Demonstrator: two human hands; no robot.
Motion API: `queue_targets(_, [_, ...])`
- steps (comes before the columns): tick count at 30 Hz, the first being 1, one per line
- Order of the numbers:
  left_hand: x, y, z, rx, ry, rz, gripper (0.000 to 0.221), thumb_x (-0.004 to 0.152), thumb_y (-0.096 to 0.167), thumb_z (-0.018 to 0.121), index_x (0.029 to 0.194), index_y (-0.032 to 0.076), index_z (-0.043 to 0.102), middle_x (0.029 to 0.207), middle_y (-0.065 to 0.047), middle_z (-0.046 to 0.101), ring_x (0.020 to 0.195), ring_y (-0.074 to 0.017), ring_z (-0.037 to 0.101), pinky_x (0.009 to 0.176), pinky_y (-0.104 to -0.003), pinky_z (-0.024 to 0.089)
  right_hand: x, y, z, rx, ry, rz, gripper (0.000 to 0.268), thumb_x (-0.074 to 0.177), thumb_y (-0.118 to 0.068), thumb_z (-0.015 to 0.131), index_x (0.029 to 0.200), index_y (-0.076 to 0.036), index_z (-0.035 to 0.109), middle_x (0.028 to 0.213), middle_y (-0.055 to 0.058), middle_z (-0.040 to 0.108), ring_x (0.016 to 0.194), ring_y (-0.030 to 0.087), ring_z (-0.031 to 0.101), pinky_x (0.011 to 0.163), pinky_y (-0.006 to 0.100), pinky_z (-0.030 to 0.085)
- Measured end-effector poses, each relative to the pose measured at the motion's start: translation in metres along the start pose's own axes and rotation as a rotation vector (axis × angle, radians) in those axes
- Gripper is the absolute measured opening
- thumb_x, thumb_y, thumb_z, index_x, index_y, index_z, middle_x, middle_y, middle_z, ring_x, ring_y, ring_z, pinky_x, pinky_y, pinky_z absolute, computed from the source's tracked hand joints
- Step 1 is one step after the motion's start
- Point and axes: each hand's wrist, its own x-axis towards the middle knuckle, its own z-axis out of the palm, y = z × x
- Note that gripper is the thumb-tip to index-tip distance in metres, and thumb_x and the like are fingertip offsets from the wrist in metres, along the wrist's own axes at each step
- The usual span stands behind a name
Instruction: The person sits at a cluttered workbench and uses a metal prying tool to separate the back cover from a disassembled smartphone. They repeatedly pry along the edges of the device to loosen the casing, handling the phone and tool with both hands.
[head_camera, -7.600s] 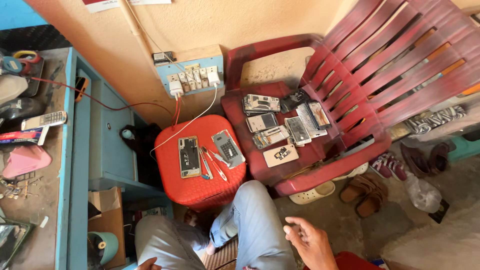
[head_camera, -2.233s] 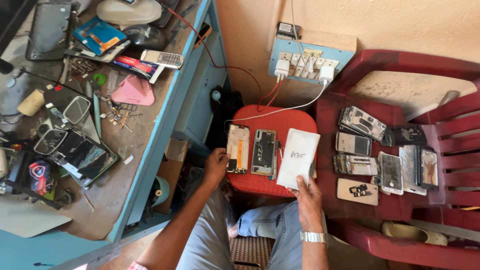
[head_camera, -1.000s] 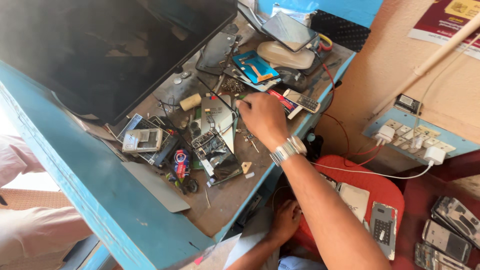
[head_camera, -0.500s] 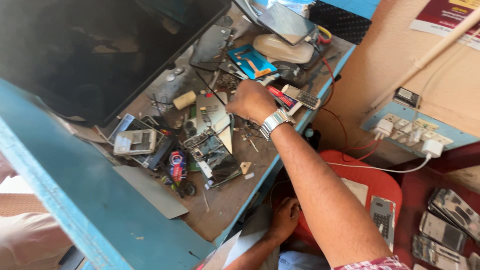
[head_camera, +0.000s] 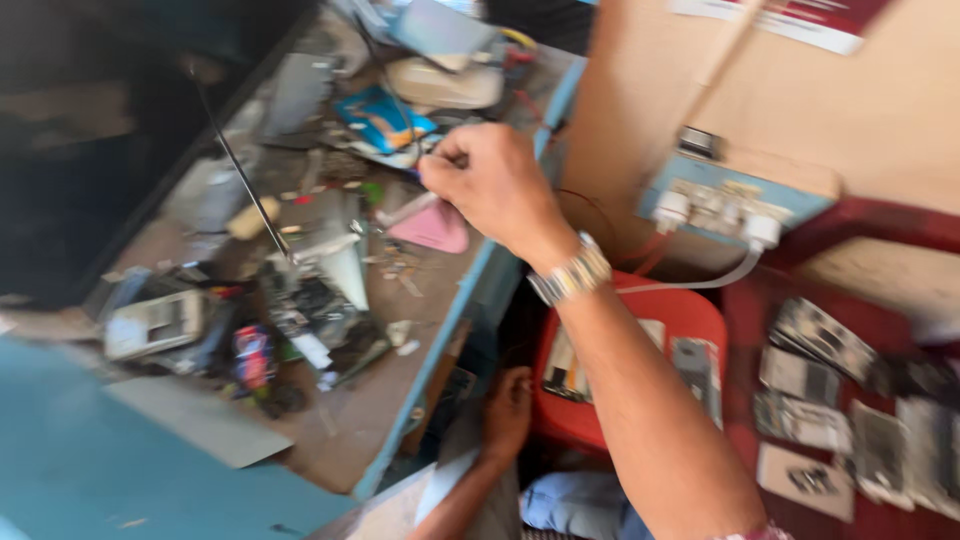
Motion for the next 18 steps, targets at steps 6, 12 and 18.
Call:
queue_targets(6, [-0.002,0.121,-0.050,-0.508,-0.194,-0.196,0.029,0.103,0.019,0.058,0.125,0.002,0.064,0.110,-0.005,0.070,0.098,-0.0138,0.065,0.089,-0.029,0.053,-0.176,-0.016,-0.125,-0.235,0.348,0.149,0.014,0.096,-0.014,0.074,0.096,0.000,0.070,0.078,0.005,0.068,0.070,0.009,0.062,0.065,0.027,0.051])
queue_targets(12, [0.020,0.297,-0.107,-0.600,-0.478,0.287,0.049,0.099,0.020,0.069,0.135,-0.008,0.051,0.118,-0.012,0.062,0.105,-0.0211,0.064,0.094,-0.032,0.053,-0.324,-0.065,-0.165,-0.381,0.720,0.316,0.017,0.097,-0.011,0.075,0.099,0.003,0.064,0.081,0.005,0.063,0.065,0.009,0.055,0.061,0.021,0.046])
queue_targets(18, [0.016,0.400,-0.120,-0.487,-0.565,0.472,0.021,0.096,0.015,0.070,0.099,-0.006,0.068,0.093,-0.012,0.070,0.087,-0.0241,0.070,0.078,-0.034,0.056,-0.407,-0.084,-0.190,-0.374,0.966,0.383,0.018,0.095,-0.013,0.073,0.099,0.002,0.065,0.080,0.005,0.064,0.065,0.011,0.055,0.062,0.024,0.046])
